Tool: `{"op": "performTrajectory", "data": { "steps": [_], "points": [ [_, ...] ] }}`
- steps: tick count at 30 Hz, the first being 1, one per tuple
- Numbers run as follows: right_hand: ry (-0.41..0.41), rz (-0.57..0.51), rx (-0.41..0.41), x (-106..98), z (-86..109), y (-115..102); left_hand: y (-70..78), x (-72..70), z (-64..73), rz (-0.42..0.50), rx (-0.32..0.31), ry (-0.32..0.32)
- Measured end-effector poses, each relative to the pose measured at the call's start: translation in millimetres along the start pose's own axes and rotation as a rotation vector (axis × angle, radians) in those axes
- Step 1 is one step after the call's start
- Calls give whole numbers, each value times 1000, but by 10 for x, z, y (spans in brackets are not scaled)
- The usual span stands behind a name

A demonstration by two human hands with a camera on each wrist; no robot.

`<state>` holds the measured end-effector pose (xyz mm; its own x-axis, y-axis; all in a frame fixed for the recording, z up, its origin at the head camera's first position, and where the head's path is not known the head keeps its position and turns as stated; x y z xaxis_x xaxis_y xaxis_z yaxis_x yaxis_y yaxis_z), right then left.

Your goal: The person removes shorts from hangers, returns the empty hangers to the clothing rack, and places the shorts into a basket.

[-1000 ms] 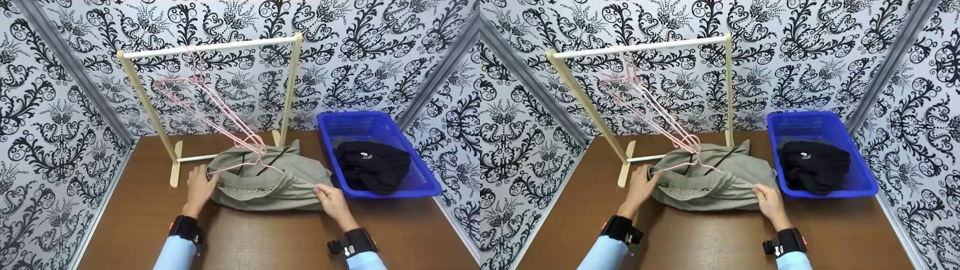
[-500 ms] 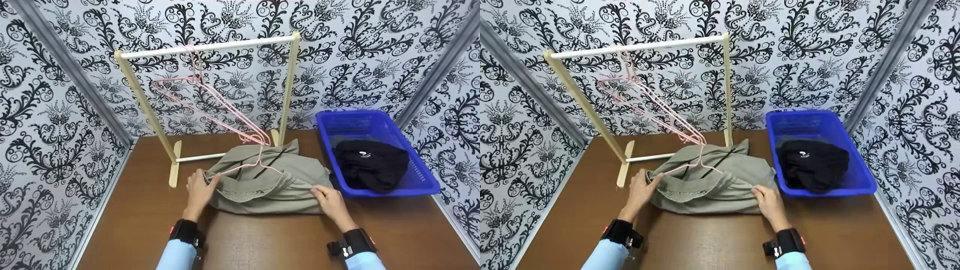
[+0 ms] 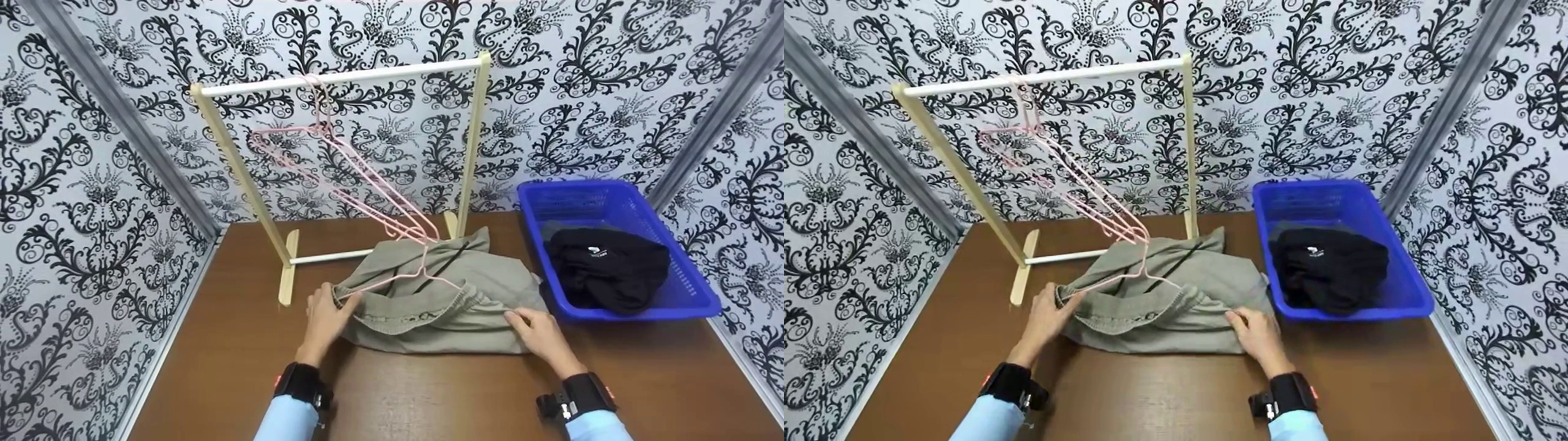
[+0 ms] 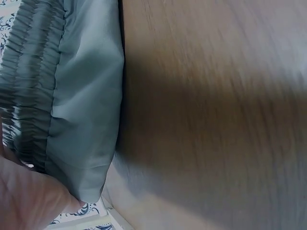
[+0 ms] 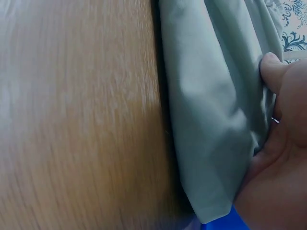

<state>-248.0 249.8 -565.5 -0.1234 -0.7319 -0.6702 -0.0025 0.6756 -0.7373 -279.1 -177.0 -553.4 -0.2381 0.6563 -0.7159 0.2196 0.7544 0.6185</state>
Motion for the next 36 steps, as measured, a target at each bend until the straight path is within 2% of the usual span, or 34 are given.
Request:
{"op": "performTrajectory", "data": {
  "steps": [7,17,23,29,36],
  "points": [
    [-60,18,49,-5,24,44,15,-20,27,-3,21,3],
    [-104,-62,53,-21,69,45,62,-53,54,-22,99,62],
    [-70,-97,27,6,65,42,95,-95,70,-47,72,65],
    [-21,-109,49,57,49,33,207,-211,41,-53,104,105],
    [-53,-60,29,170,30,-16,385,-402,-4,-89,175,199]
  ]
}}
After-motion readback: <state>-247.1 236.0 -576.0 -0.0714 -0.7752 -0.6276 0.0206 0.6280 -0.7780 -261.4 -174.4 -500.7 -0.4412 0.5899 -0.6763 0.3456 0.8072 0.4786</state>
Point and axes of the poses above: each hand's wrist, its own z-axis away from the middle knuckle, its own x-axis out of the palm, y = z × x, the point moved 5 cm from there along -z, towards the middle knuckle, and after that the axes turned 13 degrees about x, right-handed, at the moved point
